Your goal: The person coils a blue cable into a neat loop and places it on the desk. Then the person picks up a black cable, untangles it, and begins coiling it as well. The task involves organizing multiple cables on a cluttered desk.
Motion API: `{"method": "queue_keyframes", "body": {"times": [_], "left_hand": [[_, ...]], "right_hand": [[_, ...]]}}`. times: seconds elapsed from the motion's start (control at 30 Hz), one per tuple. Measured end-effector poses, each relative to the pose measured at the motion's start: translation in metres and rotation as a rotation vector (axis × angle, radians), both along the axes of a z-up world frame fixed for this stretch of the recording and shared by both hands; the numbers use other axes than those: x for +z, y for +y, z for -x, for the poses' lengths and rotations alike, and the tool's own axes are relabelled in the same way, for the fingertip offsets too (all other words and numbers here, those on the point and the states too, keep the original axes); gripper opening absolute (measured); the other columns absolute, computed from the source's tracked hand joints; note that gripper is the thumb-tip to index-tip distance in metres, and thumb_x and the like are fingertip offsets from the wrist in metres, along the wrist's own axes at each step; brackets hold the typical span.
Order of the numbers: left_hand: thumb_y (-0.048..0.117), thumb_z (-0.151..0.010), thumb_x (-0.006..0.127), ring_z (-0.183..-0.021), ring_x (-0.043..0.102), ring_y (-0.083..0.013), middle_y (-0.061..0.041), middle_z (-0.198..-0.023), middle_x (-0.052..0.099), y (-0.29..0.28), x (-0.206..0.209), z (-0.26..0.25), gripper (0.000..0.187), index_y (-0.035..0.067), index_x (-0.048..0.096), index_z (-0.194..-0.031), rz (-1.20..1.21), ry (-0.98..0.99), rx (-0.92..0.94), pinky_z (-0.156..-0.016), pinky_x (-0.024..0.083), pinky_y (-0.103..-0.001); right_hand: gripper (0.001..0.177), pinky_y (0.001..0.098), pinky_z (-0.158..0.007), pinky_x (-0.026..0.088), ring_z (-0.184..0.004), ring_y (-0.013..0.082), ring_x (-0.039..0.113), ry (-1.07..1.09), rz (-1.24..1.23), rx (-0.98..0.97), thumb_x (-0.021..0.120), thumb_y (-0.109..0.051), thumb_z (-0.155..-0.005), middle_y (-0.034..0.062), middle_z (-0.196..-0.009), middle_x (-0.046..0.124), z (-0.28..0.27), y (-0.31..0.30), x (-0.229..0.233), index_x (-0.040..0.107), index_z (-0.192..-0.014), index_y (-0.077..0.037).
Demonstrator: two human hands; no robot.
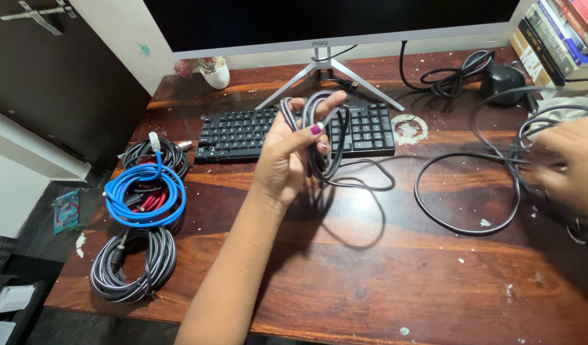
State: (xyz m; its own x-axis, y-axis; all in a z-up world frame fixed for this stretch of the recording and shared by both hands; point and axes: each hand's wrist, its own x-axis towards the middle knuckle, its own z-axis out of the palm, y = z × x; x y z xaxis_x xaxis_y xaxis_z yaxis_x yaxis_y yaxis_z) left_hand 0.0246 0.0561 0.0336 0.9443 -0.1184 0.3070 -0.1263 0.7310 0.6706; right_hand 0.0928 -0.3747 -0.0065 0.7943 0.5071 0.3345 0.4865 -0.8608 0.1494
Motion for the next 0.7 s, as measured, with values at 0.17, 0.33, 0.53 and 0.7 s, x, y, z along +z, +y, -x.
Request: {"method": "queue_keyframes", "body": {"times": [0.17, 0.33, 0.53, 0.7], "left_hand": [[-0.008, -0.087, 0.063, -0.074, 0.062, -0.0119, -0.028, -0.13, 0.067, 0.001, 0.005, 0.002, 0.052, 0.009, 0.038, -0.13, -0.157, -0.033, -0.036, -0.068, 0.056, -0.024], [-0.007, -0.082, 0.068, -0.074, 0.062, -0.0112, -0.022, -0.121, 0.071, -0.026, -0.003, 0.014, 0.063, 0.008, 0.041, -0.137, -0.447, -0.06, -0.16, -0.064, 0.055, -0.024], [-0.005, -0.09, 0.071, -0.094, 0.066, -0.0104, -0.019, -0.126, 0.072, -0.042, -0.011, 0.025, 0.058, 0.007, 0.04, -0.138, -0.567, -0.21, -0.517, -0.08, 0.057, -0.027], [-0.002, -0.091, 0.073, -0.117, 0.065, -0.0111, -0.019, -0.132, 0.069, -0.055, -0.02, 0.03, 0.063, 0.007, 0.038, -0.144, -0.627, -0.249, -0.523, -0.096, 0.054, -0.029]], "right_hand": [[0.036, 0.045, -0.094, 0.047, -0.104, 0.0294, 0.064, 0.1, -0.109, -0.276, 0.078, -0.02, -0.07, 0.0096, -0.103, 0.068, -0.021, -0.047, -0.023, 0.073, -0.103, -0.006], [0.035, 0.0445, -0.102, 0.048, -0.113, 0.0296, 0.061, -0.032, -0.35, -0.06, 0.071, -0.014, -0.082, 0.0137, -0.116, 0.066, 0.005, 0.001, -0.002, 0.071, -0.116, -0.004], [0.03, 0.0412, -0.1, 0.05, -0.118, 0.0284, 0.064, 0.186, -0.679, 0.359, 0.067, -0.011, -0.09, 0.0119, -0.124, 0.066, 0.065, 0.089, 0.02, 0.068, -0.119, -0.003], [0.026, 0.0326, -0.09, 0.057, -0.104, 0.0227, 0.072, 0.201, -0.647, 0.5, 0.071, -0.004, -0.081, 0.0056, -0.107, 0.073, 0.077, 0.11, 0.026, 0.074, -0.107, -0.009]]}}
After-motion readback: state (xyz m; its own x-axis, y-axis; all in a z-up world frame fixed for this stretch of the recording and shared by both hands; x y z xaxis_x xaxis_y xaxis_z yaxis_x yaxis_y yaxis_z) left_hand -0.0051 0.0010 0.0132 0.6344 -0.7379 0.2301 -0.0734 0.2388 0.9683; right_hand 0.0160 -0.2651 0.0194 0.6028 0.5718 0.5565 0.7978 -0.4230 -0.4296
